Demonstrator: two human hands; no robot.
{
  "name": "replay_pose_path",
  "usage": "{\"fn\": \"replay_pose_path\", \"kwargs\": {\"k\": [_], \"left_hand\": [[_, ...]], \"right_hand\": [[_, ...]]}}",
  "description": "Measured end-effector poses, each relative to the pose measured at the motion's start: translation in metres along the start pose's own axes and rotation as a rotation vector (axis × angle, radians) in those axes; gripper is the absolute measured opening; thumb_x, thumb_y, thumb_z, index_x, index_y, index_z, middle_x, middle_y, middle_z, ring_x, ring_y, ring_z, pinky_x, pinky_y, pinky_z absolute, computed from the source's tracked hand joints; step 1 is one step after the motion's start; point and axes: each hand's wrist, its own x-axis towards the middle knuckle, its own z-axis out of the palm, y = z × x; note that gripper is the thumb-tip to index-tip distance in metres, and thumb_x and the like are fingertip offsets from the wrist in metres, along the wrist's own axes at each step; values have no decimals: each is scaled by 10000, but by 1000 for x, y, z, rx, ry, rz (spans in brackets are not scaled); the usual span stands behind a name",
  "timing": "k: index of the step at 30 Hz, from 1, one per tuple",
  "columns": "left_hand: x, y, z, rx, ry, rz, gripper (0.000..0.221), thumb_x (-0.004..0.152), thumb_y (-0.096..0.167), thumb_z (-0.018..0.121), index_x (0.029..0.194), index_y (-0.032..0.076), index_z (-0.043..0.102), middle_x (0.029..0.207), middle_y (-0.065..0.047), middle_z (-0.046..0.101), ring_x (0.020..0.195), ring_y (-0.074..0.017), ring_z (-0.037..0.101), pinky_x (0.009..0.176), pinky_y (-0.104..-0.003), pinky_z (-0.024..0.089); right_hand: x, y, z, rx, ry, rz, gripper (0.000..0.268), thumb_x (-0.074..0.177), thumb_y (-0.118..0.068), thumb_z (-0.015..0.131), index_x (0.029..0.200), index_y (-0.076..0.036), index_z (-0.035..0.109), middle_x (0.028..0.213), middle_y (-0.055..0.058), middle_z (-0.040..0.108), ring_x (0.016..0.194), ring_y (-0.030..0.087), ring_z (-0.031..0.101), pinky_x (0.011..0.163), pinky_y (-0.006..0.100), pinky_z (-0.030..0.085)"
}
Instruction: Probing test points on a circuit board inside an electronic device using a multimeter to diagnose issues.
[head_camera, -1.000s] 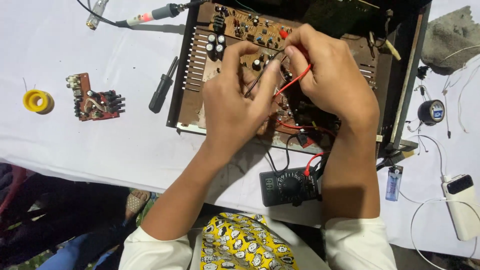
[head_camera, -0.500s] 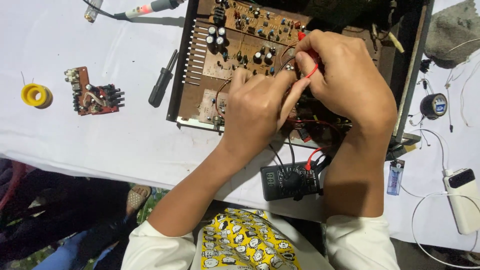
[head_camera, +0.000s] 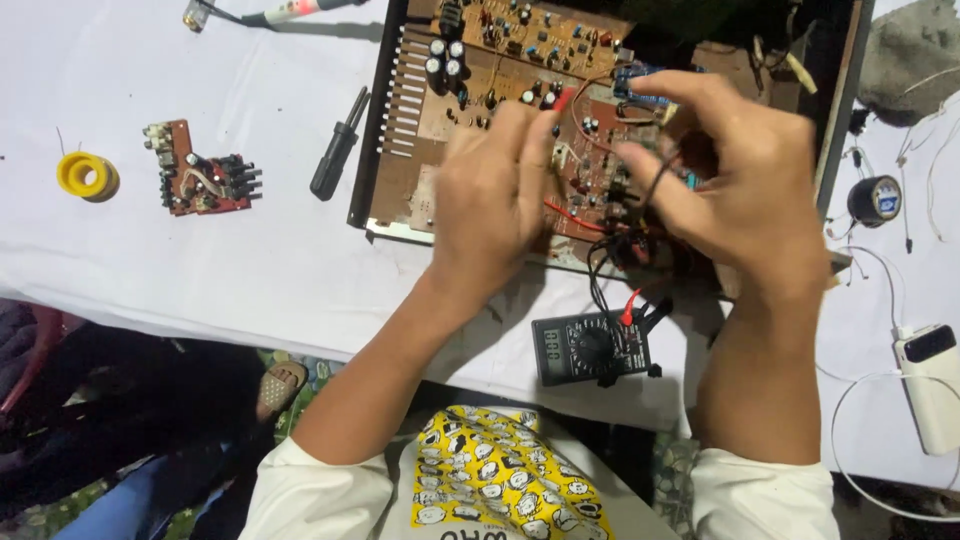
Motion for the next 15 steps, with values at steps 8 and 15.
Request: {"fn": "replay_pose_path", "kwargs": {"k": [8, 15], "left_hand": [[0, 25, -7, -95, 1, 56, 318, 1144, 247, 324, 945, 120, 537, 647, 10, 491, 533, -144, 360, 671, -316, 330], [-8, 26, -13, 330, 360, 172, 134, 1075, 229, 571, 1051, 98, 574, 946, -92, 636, 816, -226, 540, 752, -343, 368]], "right_hand": [[-3, 3, 28, 60, 76, -99, 191, 1040, -4, 731, 1216, 70, 725, 1096, 180, 767, 872, 239, 702, 786, 352, 533], [-5, 4, 21, 39, 203, -100, 30, 1082, 85, 767, 1106, 102, 762, 1017, 196, 751, 880, 275, 683, 794, 367, 502]]}}
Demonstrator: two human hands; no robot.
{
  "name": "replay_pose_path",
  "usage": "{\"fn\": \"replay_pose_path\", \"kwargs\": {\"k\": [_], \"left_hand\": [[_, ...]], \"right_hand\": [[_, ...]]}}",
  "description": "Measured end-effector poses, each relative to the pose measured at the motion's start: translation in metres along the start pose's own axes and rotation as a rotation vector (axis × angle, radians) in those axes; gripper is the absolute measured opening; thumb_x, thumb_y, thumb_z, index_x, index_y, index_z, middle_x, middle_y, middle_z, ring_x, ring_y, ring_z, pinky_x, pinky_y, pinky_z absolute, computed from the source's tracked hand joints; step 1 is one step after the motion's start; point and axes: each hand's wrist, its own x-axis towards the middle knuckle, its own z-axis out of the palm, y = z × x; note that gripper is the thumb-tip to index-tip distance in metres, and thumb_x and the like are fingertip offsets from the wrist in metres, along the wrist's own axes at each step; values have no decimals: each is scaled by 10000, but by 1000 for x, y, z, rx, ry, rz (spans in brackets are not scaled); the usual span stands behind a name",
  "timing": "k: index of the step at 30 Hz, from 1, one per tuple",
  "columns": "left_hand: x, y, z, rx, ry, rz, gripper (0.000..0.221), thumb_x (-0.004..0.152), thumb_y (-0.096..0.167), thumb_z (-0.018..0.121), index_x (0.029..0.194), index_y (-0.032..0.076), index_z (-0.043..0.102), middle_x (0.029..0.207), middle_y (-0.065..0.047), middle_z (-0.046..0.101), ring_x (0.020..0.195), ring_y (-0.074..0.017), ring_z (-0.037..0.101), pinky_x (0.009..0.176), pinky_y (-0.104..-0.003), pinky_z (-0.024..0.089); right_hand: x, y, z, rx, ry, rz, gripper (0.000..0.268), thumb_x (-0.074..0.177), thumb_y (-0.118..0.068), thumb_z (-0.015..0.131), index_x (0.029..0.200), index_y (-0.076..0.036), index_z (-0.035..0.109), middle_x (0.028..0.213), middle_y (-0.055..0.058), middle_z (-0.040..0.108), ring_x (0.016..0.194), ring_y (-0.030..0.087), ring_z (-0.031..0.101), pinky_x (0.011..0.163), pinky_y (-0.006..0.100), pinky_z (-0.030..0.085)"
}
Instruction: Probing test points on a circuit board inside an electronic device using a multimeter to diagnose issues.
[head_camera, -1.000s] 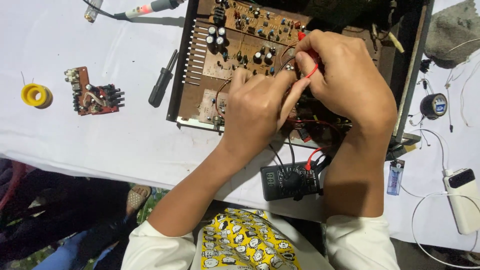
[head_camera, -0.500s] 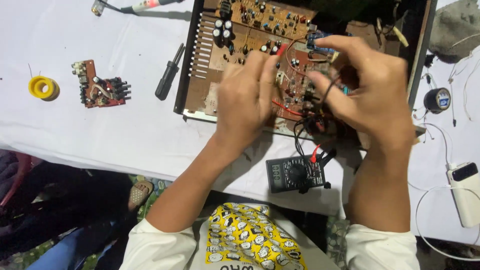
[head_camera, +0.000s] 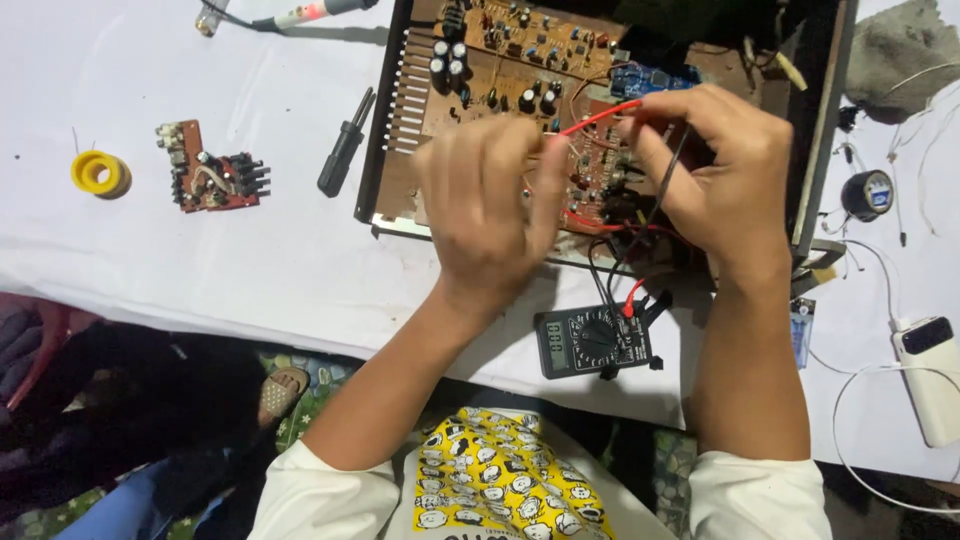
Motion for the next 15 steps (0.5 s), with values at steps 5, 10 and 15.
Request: {"fn": "replay_pose_path", "kwargs": {"k": [5, 10, 15], "left_hand": [[1, 19, -14, 42, 38, 20, 330, 998, 247, 830, 1126, 77, 578, 1150, -125, 530, 1049, -300, 568, 940, -432, 449], [-7, 34, -2, -148, -127, -80, 259, 1009, 291, 717, 938, 73, 597, 690, -18, 589, 511, -182, 490, 512, -331, 323], [2, 44, 6, -349, -372, -496, 452, 977, 535, 489, 1094, 99, 458, 468, 98, 352, 331, -149, 444, 397, -336, 332]], "right_hand": [[-3, 1, -3, 9, 30, 34, 41, 1124, 86, 799, 1119, 106, 763, 1013, 188, 741, 855, 237, 644, 750, 338, 462], [0, -11, -3, 75, 52, -41, 81, 1077, 152, 828, 1068, 154, 748, 1020, 253, 751, 864, 284, 673, 771, 368, 507], [-6, -22, 2, 89, 3, -125, 117, 1022, 158, 664, 1106, 123, 738, 1038, 242, 752, 910, 337, 711, 815, 398, 548]]}}
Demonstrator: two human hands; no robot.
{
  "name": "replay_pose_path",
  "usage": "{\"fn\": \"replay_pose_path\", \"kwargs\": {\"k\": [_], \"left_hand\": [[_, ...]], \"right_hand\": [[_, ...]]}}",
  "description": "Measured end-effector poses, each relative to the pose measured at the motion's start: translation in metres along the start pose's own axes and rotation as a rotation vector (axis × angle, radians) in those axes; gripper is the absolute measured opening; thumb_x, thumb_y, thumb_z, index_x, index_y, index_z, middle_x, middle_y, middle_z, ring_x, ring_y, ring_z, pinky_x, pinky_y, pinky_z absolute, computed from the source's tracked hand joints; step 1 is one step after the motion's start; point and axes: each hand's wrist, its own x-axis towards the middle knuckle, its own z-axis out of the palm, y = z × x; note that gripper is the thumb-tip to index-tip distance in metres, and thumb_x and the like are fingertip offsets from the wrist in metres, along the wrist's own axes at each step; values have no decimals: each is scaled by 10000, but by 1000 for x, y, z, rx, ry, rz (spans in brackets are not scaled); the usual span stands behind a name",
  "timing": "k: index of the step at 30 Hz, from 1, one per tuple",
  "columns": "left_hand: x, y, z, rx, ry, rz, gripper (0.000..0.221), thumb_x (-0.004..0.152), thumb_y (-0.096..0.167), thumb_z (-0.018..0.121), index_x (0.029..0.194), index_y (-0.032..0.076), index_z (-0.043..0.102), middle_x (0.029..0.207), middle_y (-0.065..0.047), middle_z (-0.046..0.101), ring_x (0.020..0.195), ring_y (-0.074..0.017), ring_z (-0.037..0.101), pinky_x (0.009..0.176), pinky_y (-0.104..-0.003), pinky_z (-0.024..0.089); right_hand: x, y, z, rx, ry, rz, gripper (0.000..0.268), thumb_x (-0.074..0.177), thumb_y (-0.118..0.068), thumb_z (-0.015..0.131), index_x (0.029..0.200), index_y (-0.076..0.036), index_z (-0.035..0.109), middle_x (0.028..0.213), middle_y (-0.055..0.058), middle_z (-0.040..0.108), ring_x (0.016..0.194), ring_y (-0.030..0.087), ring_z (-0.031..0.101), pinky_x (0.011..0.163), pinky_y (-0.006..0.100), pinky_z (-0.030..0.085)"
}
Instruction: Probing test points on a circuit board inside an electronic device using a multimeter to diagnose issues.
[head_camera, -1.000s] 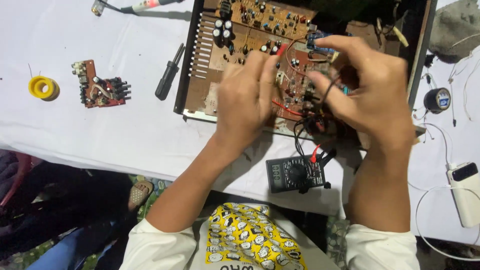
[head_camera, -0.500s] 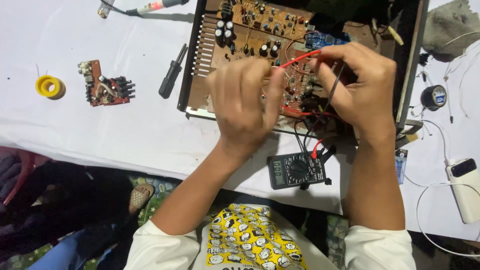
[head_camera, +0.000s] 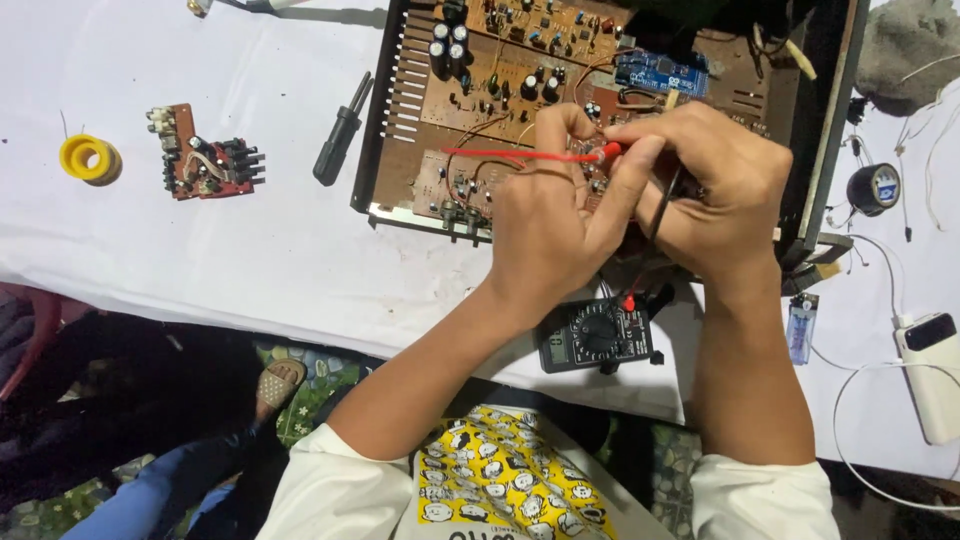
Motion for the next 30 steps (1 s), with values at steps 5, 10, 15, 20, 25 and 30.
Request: {"fn": "replay_pose_path", "kwargs": {"k": [5, 10, 15, 20, 25, 30], "left_hand": [[0, -2, 6, -216, -64, -38, 352, 1016, 438, 493, 1104, 104, 427, 521, 96, 406, 392, -87, 425, 427, -286, 285], [12, -21, 13, -290, 10, 94, 272, 1123, 256, 313, 966, 95, 466, 685, -22, 518, 491, -130, 493, 380, -273, 342], [27, -33, 11, -383, -45, -81, 294, 1085, 318, 350, 958, 139, 543, 628, 25, 658, 510, -91, 638, 436, -226, 458], [40, -34, 21, -557, -44, -302, 307, 951, 431, 542, 792, 171, 506, 628, -17, 715, 525, -70, 663, 483, -224, 523], [43, -34, 30, -489, -79, -330, 419, 989, 467, 379, 710, 164, 456, 446, 5, 550, 472, -96, 702, 438, -221, 445], [49, -60, 56, -277, 11, -86, 401, 1048, 385, 315, 866, 125, 561, 489, 42, 633, 495, -109, 717, 601, -323, 556]], "right_hand": [[-6, 9, 3, -5, -9, 21, 70, 1019, 131, 682, 1051, 83, 720, 1039, 221, 762, 898, 314, 714, 805, 378, 533], [-10, 17, 1, 49, -47, 43, 181, 996, 76, 845, 1137, 108, 737, 1091, 247, 763, 924, 295, 731, 803, 355, 579], [-27, 52, -2, 290, 152, 552, 247, 1248, -167, 494, 1293, 24, 643, 1088, 111, 672, 839, 126, 541, 722, 246, 424], [-30, 58, -3, 286, 236, 594, 489, 1219, -398, 350, 1147, -7, 636, 1080, 93, 584, 941, 166, 561, 826, 273, 438], [-43, 66, -15, -157, 238, 341, 499, 1294, -271, 345, 1241, 99, 675, 1171, 183, 426, 1081, 291, 477, 924, 426, 440], [-53, 74, -15, -52, 241, 457, 408, 1301, -265, 426, 1313, 59, 674, 1039, 122, 581, 758, 155, 437, 617, 309, 320]]}}
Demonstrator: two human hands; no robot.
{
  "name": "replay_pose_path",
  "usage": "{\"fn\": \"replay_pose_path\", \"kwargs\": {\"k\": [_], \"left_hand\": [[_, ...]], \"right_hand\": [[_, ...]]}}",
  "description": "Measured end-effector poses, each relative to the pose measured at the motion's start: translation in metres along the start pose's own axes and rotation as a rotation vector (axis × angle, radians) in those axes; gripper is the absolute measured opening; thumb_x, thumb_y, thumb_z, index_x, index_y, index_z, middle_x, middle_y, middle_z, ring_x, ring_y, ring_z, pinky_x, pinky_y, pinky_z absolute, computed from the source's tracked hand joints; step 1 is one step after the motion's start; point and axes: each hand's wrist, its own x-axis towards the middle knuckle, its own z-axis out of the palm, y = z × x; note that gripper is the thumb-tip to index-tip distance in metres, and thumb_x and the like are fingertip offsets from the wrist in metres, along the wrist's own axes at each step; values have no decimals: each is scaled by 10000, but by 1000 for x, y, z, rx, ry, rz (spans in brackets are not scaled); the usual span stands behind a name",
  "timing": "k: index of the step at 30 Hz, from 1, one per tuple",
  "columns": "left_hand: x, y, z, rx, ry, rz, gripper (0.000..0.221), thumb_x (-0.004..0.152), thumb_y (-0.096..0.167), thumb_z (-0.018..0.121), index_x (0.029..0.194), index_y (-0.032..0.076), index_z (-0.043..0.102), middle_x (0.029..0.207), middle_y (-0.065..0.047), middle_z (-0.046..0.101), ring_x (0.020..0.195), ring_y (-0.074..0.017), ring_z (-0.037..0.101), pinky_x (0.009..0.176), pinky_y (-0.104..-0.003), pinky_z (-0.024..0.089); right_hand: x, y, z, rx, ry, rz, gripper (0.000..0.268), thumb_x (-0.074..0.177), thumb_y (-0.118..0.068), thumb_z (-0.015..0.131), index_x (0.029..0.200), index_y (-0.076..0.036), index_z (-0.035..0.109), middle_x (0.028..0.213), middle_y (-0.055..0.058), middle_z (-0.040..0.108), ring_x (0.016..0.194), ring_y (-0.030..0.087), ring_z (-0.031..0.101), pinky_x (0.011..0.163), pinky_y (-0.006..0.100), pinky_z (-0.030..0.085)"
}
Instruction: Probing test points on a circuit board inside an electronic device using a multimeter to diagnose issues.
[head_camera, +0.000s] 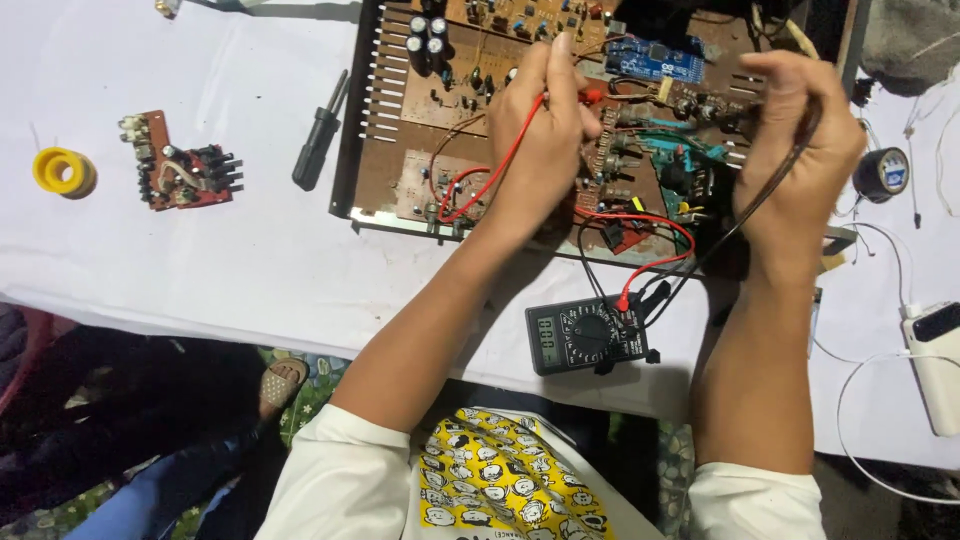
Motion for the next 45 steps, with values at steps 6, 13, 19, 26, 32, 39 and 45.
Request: {"fn": "replay_pose_path", "kwargs": {"k": [6, 13, 19, 26, 32, 39, 45], "left_hand": [[0, -10, 10, 55, 72, 194, 370, 1083, 299, 333, 784, 119, 458, 569, 18, 416, 418, -84, 411, 424, -284, 237], [11, -3, 9, 162, -27, 6, 474, 1024, 417, 263, 736, 145, 524, 408, 19, 533, 413, -181, 658, 526, -374, 487], [20, 14, 2, 313, -10, -8, 466, 1008, 442, 294, 902, 105, 597, 516, -162, 578, 468, -440, 526, 484, -515, 341], [34, 8, 6, 198, -148, -4, 362, 965, 316, 295, 740, 122, 501, 563, -82, 584, 518, -339, 544, 508, -443, 352], [33, 1, 12, 258, -141, -67, 358, 1007, 343, 298, 1026, 138, 590, 756, -185, 714, 702, -522, 594, 544, -535, 346], [37, -11, 16, 235, -156, -128, 502, 979, 435, 246, 810, 74, 551, 676, -209, 658, 641, -508, 558, 547, -504, 328], [36, -17, 23, 250, -105, -78, 511, 987, 439, 250, 798, 88, 569, 613, -145, 641, 548, -420, 567, 511, -492, 340]], "right_hand": [[-2, -8, 18, -10, -1, 1, 220, 1258, -72, 543, 1141, 55, 679, 1030, 136, 682, 824, 174, 560, 683, 304, 412], [2, -23, 23, 19, -40, -8, 65, 1171, -3, 669, 1151, 52, 698, 1089, 153, 678, 930, 222, 624, 799, 325, 491], [9, -14, 32, -35, -55, -115, 117, 1208, -4, 641, 1180, 92, 704, 977, 174, 663, 784, 218, 610, 677, 326, 425], [21, -1, 38, -74, -129, -89, 143, 1239, -45, 581, 1151, 43, 652, 877, 118, 645, 763, 200, 609, 697, 342, 443], [24, 7, 40, -46, -169, -70, 170, 1256, -62, 554, 1161, 58, 627, 912, 135, 676, 756, 195, 618, 677, 334, 448], [28, 8, 37, -54, -208, -59, 196, 1292, -92, 549, 1182, 51, 625, 863, 119, 626, 742, 191, 609, 661, 326, 435], [29, 8, 35, -79, -207, -43, 216, 1286, -130, 529, 1181, 41, 608, 950, 127, 702, 771, 201, 656, 691, 334, 473]]}}
